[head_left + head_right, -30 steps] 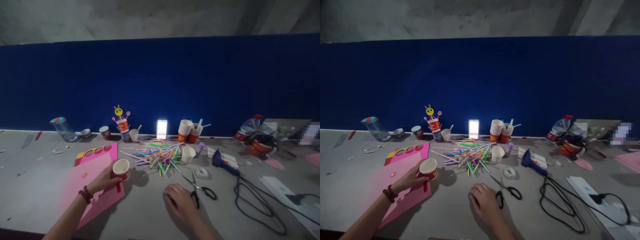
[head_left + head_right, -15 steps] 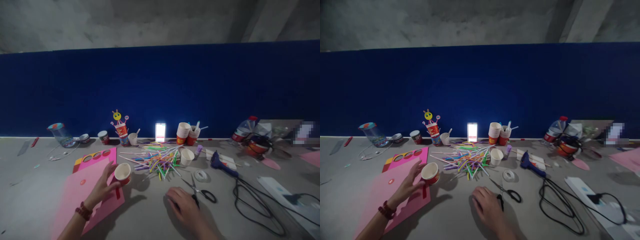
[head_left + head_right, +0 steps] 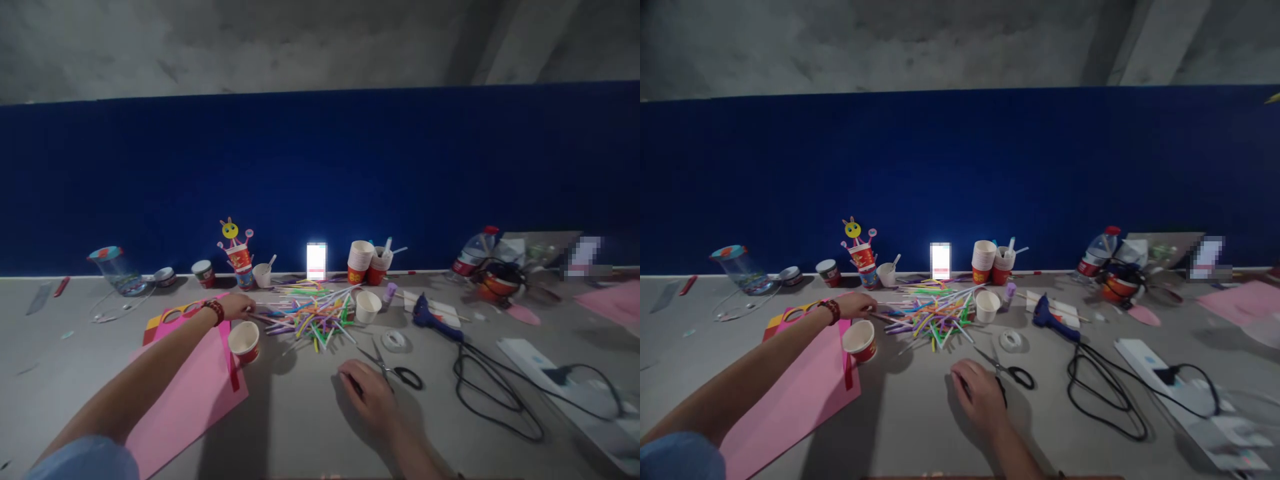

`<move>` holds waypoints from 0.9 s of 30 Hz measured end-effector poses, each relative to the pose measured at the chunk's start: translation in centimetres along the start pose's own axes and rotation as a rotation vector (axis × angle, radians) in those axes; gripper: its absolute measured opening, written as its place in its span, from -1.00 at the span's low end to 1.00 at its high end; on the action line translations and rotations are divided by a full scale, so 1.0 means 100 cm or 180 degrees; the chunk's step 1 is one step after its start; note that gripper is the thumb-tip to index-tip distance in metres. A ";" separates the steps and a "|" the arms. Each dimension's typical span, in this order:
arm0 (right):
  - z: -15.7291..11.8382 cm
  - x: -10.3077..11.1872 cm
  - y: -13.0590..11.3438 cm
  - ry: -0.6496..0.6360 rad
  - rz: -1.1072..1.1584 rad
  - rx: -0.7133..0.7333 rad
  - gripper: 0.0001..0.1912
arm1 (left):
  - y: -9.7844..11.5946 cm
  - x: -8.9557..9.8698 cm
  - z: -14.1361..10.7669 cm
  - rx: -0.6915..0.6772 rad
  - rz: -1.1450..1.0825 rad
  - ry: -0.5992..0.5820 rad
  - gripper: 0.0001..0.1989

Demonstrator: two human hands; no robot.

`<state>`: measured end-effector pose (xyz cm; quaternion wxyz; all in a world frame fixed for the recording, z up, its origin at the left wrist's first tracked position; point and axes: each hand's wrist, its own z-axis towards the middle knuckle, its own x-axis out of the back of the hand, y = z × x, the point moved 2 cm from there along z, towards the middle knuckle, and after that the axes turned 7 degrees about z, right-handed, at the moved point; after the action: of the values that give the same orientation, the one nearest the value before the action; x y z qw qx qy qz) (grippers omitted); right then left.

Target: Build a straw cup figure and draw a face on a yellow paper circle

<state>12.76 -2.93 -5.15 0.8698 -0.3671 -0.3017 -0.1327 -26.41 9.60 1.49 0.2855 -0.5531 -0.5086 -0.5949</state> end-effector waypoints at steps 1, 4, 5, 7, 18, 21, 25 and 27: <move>0.000 0.001 -0.001 -0.0041 -0.0009 -0.0038 -0.80 | -0.001 -0.002 0.000 -0.0064 0.0073 0.0003 -0.65; 0.002 0.001 -0.004 -0.0062 -0.0038 -0.0079 -0.79 | -0.004 0.002 -0.010 -0.0226 0.0276 0.0115 -0.70; 0.002 0.001 -0.004 -0.0039 -0.0034 -0.0065 -0.79 | -0.006 0.007 -0.015 -0.0264 0.0323 0.0187 -0.75; 0.002 0.001 -0.002 0.0024 -0.0008 -0.0017 -0.79 | -0.008 0.021 -0.028 -0.0305 0.0383 0.0394 -0.86; 0.014 0.006 -0.052 0.0139 0.2570 -0.0902 -0.44 | 0.130 -0.005 -0.125 -0.0198 0.0093 0.0701 -0.84; 0.018 -0.003 -0.065 0.0315 0.2995 -0.1386 -0.65 | 0.182 -0.053 -0.127 -0.0367 -0.0589 0.0225 -0.87; 0.021 -0.025 -0.063 -0.0235 0.3355 -0.1925 -0.58 | 0.206 -0.091 -0.107 -0.0372 -0.2176 0.0030 -0.77; 0.026 -0.028 -0.051 -0.0351 0.3275 -0.1973 -0.56 | 0.203 -0.098 -0.091 -0.0253 -0.2567 0.0108 -0.65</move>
<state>7.13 -4.53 -2.64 0.6579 -0.7087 -0.0774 0.2427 -9.18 -7.45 -0.79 0.0160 -0.3099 -0.6565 -0.6875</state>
